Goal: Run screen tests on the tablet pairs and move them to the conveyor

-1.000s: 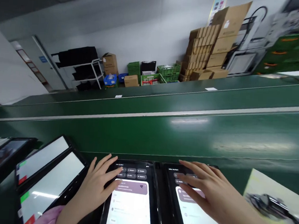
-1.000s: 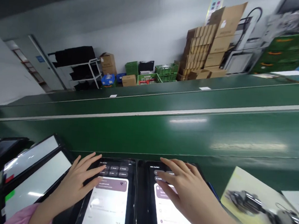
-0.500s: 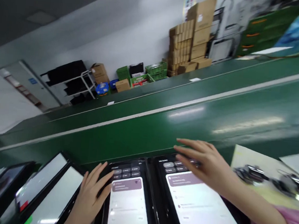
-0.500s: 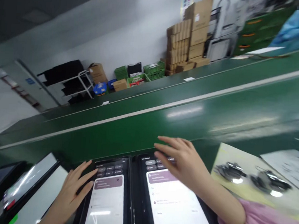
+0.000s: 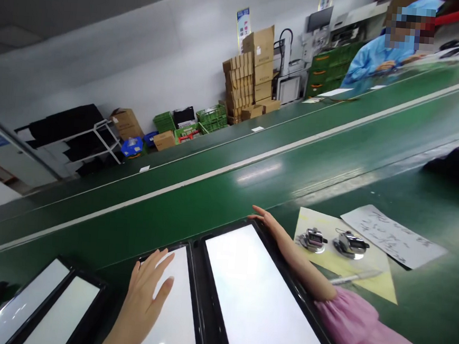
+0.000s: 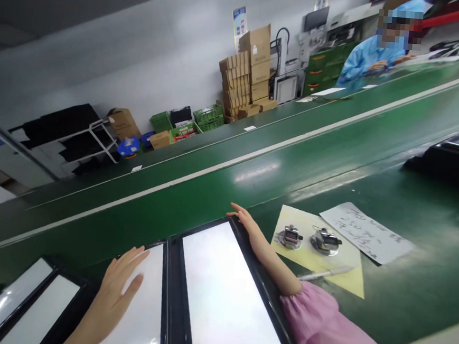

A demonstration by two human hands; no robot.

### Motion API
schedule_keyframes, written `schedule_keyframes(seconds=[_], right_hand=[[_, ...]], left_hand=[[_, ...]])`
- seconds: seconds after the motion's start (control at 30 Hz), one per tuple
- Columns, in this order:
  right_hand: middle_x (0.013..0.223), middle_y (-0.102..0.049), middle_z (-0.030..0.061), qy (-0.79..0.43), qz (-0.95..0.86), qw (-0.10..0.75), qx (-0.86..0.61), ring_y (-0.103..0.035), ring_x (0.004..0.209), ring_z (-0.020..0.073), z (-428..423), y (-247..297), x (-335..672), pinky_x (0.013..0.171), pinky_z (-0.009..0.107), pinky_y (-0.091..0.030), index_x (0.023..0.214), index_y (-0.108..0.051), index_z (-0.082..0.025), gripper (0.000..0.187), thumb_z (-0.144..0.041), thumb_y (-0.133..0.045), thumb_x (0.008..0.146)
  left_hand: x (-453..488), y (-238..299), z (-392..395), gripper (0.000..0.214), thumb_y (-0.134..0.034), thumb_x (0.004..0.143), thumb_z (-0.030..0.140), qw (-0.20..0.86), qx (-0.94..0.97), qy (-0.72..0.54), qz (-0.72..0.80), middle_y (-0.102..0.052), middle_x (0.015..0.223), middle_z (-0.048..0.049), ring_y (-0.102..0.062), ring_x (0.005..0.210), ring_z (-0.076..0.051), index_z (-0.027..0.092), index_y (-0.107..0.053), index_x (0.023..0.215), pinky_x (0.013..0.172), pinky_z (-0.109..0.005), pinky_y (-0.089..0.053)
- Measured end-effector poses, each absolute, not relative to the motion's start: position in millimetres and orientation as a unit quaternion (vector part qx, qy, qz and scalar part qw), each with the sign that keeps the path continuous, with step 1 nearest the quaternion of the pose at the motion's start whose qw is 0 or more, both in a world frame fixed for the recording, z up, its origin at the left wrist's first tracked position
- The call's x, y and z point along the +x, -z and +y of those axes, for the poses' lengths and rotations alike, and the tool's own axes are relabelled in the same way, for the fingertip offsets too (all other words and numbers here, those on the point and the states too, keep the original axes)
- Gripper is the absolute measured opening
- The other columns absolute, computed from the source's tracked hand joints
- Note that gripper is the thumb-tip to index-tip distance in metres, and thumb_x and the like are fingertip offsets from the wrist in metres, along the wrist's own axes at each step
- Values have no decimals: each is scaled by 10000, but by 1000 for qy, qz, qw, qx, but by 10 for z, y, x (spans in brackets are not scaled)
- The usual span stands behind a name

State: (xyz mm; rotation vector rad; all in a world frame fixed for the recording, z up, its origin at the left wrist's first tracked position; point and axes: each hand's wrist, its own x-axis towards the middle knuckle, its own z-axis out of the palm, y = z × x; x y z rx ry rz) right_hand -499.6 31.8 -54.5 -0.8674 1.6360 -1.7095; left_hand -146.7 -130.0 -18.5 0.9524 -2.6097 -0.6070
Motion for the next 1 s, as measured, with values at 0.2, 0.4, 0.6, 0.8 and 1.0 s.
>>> schedule_keyframes(seconds=[0.2,0.4,0.6,0.8,1.0], right_hand=[[1458,-611,114,677,579,321,-320,-628,1312,303,357,624,-4987,1124,505,-503,1499,-420,-241,686,-413,-442,835],[1458,-581,104,671,584,332,-313,-592,1313,301,373,607,-4957,1093,480,-507,1480,-380,-271,802,-342,-535,696],[1481,-545,104,657,589,334,-331,-570,1308,304,392,622,-4970,1022,458,-530,1503,-339,-304,852,-357,-607,697],[1493,-547,93,655,584,340,-337,-568,1325,290,386,705,-5032,1035,418,-522,1521,-344,-305,903,-337,-685,686],[1464,-626,31,675,588,326,-304,-627,1315,291,384,785,-5061,1014,388,-567,1523,-424,-388,788,-373,-688,781]], left_hand=[[-1460,232,-1227,459,-426,1083,529,176,322,170,-915,-549,1592,-59,-432,1540,-333,375,-602,1478,1287,-748,-128],[-1489,210,-1214,449,-450,1080,520,166,318,164,-919,-564,1578,-68,-449,1527,-328,367,-604,1473,1289,-737,-127],[-1475,205,-1202,409,-490,1080,482,161,290,142,-933,-574,1567,-80,-480,1500,-318,336,-645,1429,1298,-703,-132],[-1467,189,-1164,328,-503,1094,398,175,247,98,-948,-591,1545,-71,-544,1441,-277,339,-664,1373,1302,-687,-145],[-1491,137,-1110,395,-481,1092,500,128,234,83,-960,-555,1576,-109,-503,1477,-327,335,-657,1405,1255,-791,-164]])
